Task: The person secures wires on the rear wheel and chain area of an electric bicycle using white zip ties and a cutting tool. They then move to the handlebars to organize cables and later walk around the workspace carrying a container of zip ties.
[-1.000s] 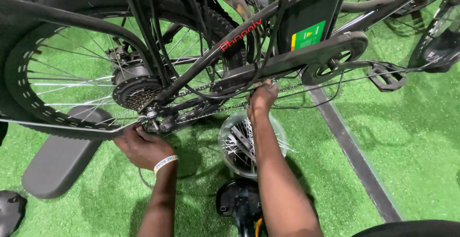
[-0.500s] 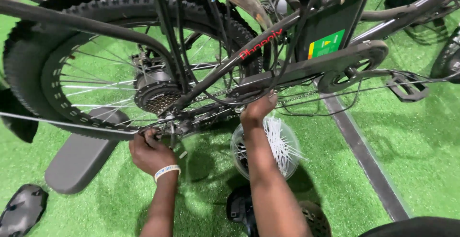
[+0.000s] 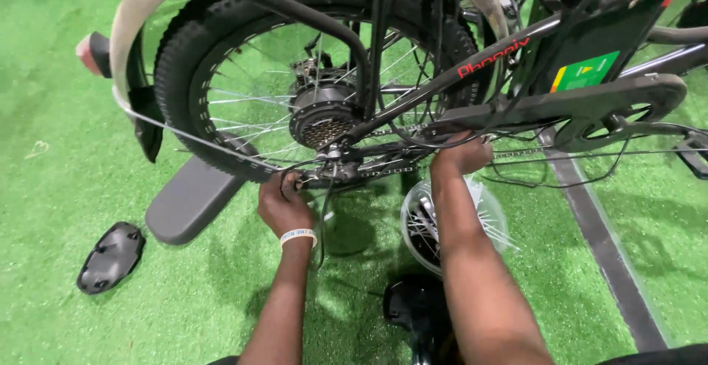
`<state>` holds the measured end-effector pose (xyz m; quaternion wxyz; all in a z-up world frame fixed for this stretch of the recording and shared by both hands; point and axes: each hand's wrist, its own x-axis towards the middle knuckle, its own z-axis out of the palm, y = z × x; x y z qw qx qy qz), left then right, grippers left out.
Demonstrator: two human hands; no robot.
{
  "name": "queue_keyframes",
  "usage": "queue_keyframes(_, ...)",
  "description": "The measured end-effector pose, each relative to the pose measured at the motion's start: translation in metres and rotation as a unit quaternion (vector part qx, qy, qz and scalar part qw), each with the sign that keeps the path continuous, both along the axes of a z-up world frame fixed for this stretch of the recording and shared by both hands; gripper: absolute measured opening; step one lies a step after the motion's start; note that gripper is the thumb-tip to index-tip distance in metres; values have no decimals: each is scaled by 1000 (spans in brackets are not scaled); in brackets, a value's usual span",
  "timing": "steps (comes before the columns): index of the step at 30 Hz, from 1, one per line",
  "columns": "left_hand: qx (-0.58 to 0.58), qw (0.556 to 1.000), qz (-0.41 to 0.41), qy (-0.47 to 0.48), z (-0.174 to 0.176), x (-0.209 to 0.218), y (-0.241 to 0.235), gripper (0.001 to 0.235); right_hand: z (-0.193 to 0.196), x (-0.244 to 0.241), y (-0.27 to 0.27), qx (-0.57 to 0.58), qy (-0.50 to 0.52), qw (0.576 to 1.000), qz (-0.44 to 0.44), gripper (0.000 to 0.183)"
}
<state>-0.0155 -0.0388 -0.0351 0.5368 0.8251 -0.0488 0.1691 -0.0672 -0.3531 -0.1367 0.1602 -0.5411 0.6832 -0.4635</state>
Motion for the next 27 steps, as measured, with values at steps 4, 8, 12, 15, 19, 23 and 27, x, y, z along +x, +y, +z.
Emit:
queue_keyframes(4,-9,1000,10,21,-10,4,7,9,97,-8,56,72,-543,837,-22,33)
queue_keyframes(8,-28,998,1,58,-5,6,-11,11,76,-12,63,177,-602,777,52,38)
queue_keyframes(12,-21,996,15,86,-10,6,-18,14,75,-19,80,223,-580,772,131,18)
queue_keyframes(15,-11,993,43,109,-4,1,-20,12,83,-15,88,215,-538,807,112,21)
queue_keyframes(19,-19,986,75,149,-14,7,-28,11,51,-1,96,233,-525,816,67,43)
queue_keyframes(23,-39,975,104,192,-20,14,-38,13,107,2,130,202,-467,855,97,40)
queue_keyframes(27,-89,958,83,259,-10,22,-38,17,90,21,110,156,-469,866,75,36)
